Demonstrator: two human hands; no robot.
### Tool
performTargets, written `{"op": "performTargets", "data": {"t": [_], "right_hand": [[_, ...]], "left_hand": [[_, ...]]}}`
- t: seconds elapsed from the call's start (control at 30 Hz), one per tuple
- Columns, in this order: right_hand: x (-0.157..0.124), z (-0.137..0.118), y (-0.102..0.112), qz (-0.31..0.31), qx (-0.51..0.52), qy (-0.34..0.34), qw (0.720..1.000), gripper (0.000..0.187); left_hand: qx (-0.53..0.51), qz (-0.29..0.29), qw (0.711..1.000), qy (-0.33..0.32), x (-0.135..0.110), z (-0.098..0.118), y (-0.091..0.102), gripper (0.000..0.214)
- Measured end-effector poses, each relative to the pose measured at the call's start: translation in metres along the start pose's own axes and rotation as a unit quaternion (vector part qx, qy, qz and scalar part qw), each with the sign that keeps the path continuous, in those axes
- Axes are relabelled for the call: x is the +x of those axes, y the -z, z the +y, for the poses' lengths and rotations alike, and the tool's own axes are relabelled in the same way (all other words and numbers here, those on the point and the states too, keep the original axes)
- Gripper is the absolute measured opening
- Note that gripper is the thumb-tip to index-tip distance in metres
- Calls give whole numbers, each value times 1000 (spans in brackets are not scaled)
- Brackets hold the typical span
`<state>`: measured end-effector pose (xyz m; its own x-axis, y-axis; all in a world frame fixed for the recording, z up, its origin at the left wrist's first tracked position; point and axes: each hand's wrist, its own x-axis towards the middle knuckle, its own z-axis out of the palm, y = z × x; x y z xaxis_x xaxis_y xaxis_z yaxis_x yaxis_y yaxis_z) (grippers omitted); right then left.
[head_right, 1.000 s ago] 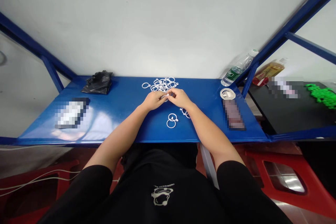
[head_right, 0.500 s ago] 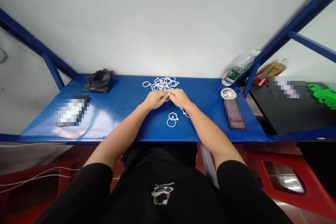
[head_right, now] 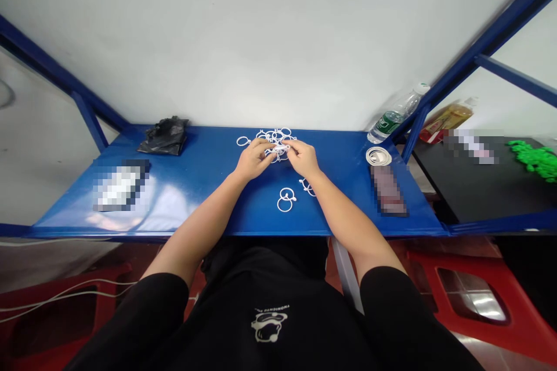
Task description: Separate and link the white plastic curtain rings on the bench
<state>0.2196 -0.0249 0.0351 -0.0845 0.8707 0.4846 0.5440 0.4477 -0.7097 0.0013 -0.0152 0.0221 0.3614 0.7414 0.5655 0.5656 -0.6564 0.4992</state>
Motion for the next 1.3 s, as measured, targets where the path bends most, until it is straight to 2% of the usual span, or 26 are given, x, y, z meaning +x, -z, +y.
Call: {"op": "performTargets", "data": {"t": [0.07, 0.17, 0.23, 0.33, 0.47, 0.57, 0.7, 0.87, 0.93, 1.17, 1.3], "right_hand": [[2, 2, 1, 30, -15, 23, 999, 40], [6, 9, 0, -5, -56, 57, 997, 48], [7, 15, -1, -30, -80, 65, 994, 46], [7, 18, -2, -17, -85, 57, 995, 37], [7, 19, -1, 7, -70, 36, 997, 30], [8, 22, -1, 5, -57, 18, 998, 28], [9, 26, -3, -9, -32, 7, 999, 25], [8, 29, -4, -9, -17, 15, 1000, 25], [8, 30, -5, -5, -14, 17, 1000, 24], [6, 28, -6, -1, -14, 21, 1000, 25], [4, 20, -3, 1, -14, 52, 999, 18]], "left_hand": [[-4, 16, 1000, 19, 1, -2, 1, 40], [0, 1, 1000, 19, 0, -4, -1, 35], [0, -43, 999, 2, 0, -3, -3, 30], [-17, -126, 991, -33, -1, 4, -4, 30], [-41, -219, 973, -56, -2, 17, -3, 53], [-51, -251, 964, -67, -2, 22, -3, 65], [-41, -251, 965, -60, -2, 20, -5, 61], [12, -240, 970, -44, -1, 12, -9, 29], [32, -240, 969, -45, 0, 10, -9, 22], [38, -232, 971, -33, 1, 11, -6, 21], [16, -192, 981, -2, 3, 7, -1, 30]]}}
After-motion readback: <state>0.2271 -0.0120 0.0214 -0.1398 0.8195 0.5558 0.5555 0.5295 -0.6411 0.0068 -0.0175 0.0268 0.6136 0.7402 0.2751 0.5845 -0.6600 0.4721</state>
